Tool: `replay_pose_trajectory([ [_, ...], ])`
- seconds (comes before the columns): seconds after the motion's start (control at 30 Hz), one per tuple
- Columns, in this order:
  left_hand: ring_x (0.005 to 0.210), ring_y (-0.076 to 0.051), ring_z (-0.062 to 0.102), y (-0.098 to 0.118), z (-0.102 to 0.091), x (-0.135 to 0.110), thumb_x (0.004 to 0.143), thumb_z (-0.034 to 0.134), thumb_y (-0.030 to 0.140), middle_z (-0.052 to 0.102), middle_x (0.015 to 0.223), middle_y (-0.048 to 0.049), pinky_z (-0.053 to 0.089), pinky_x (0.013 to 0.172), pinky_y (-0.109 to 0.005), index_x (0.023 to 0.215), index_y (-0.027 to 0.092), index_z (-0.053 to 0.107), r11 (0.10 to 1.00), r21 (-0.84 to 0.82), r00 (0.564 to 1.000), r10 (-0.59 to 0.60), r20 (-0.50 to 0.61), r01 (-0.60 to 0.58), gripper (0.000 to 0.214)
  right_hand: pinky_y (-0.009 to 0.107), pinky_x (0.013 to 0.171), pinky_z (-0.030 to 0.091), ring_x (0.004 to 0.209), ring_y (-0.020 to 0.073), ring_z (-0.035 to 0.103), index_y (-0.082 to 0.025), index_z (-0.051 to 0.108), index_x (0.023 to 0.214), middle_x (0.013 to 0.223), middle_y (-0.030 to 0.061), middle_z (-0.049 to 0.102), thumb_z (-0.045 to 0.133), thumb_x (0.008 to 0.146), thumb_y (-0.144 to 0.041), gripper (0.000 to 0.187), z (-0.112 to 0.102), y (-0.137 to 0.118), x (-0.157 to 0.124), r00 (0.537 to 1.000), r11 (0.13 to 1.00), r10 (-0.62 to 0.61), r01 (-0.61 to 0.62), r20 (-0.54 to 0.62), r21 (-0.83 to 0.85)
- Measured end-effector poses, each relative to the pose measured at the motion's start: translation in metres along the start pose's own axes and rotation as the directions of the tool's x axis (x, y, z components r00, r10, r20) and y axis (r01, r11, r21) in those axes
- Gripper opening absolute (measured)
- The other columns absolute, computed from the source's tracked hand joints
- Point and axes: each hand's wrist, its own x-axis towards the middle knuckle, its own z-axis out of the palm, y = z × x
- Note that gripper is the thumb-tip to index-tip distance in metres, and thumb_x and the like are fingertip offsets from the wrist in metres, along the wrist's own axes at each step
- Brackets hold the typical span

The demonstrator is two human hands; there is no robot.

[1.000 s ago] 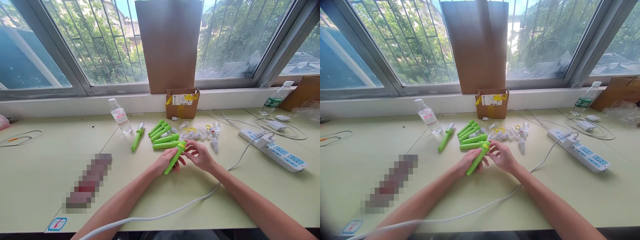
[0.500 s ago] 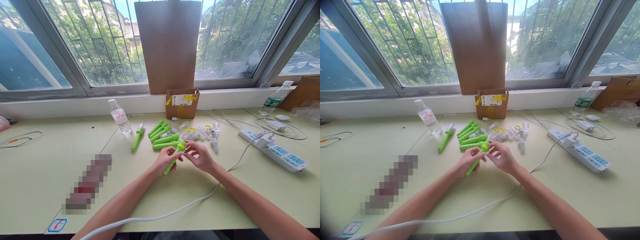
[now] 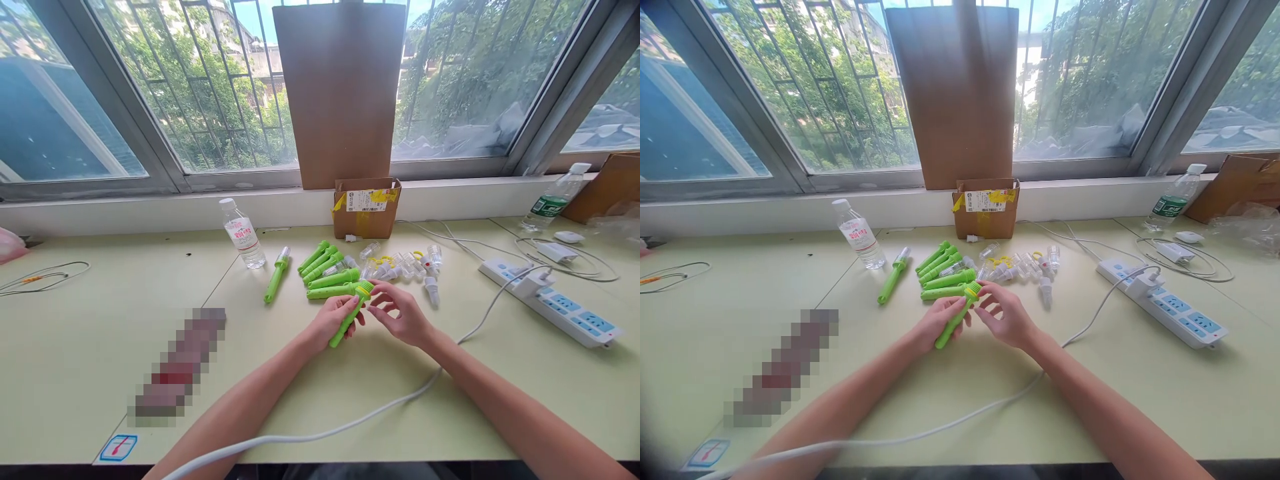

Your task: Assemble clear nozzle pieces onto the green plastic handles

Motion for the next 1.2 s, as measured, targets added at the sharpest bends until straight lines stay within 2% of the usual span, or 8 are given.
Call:
replay_pose_trajectory([
  [0.2, 0.036, -0.005, 0.045, 0.0016, -0.0039, -0.0006, 0.079, 0.056, 0.058, 0.060, 0.064, -0.0005, 0.031, 0.037, -0.018, 0.090, 0.013, 0.057, 0.996, -0.085, 0.999, -0.039, 0.032, 0.042, 0.046, 0.029, 0.058, 0.059, 0.077, 0.0168, 0.068, -0.022, 0.054, 0.108, 0.123, 0.0127, 0.057, 0.059, 0.084, -0.031, 0.026, 0.0001, -0.0014, 0.0002, 1.000, 1.000, -0.011, 0.011, -0.002, 0.007],
  [0.5, 0.035, -0.004, 0.041, 0.0018, -0.0054, -0.0007, 0.078, 0.057, 0.059, 0.056, 0.063, 0.0010, 0.030, 0.036, -0.018, 0.090, 0.013, 0.056, 0.993, -0.110, 0.998, -0.050, 0.028, 0.053, 0.047, 0.028, 0.057, 0.058, 0.077, 0.0163, 0.068, -0.022, 0.053, 0.105, 0.126, 0.0129, 0.055, 0.058, 0.084, -0.028, 0.022, 0.0017, -0.0023, 0.0004, 1.000, 1.000, -0.023, 0.023, -0.011, 0.018],
  [0.77, 0.035, -0.005, 0.042, 0.0050, -0.0080, -0.0005, 0.081, 0.054, 0.057, 0.055, 0.060, 0.0017, 0.029, 0.036, -0.018, 0.093, 0.013, 0.056, 0.988, -0.137, 0.997, -0.064, 0.045, 0.069, 0.046, 0.030, 0.057, 0.059, 0.075, 0.0163, 0.068, -0.023, 0.050, 0.112, 0.134, 0.0142, 0.050, 0.057, 0.084, -0.028, 0.030, 0.0042, -0.0026, -0.0020, 1.000, 1.000, -0.008, 0.008, 0.003, 0.028],
  [1.0, 0.033, -0.005, 0.043, 0.0041, -0.0077, 0.0003, 0.082, 0.053, 0.054, 0.056, 0.060, 0.0010, 0.029, 0.035, -0.019, 0.091, 0.013, 0.057, 0.986, -0.154, 0.997, -0.055, 0.055, 0.063, 0.042, 0.032, 0.059, 0.061, 0.075, 0.0164, 0.069, -0.023, 0.047, 0.110, 0.135, 0.0138, 0.048, 0.055, 0.087, -0.035, 0.028, 0.0076, 0.0009, -0.0042, 0.997, 0.981, 0.058, -0.050, -0.041, 0.190],
  [1.2, 0.033, -0.005, 0.043, 0.0026, -0.0084, 0.0010, 0.082, 0.053, 0.054, 0.057, 0.061, 0.0007, 0.028, 0.034, -0.019, 0.092, 0.012, 0.057, 0.987, -0.150, 0.996, -0.050, 0.070, 0.060, 0.043, 0.034, 0.061, 0.060, 0.073, 0.0160, 0.069, -0.023, 0.049, 0.103, 0.131, 0.0115, 0.053, 0.053, 0.088, -0.042, 0.024, 0.0041, -0.0030, -0.0011, 0.988, 0.915, 0.149, -0.124, -0.036, 0.383],
])
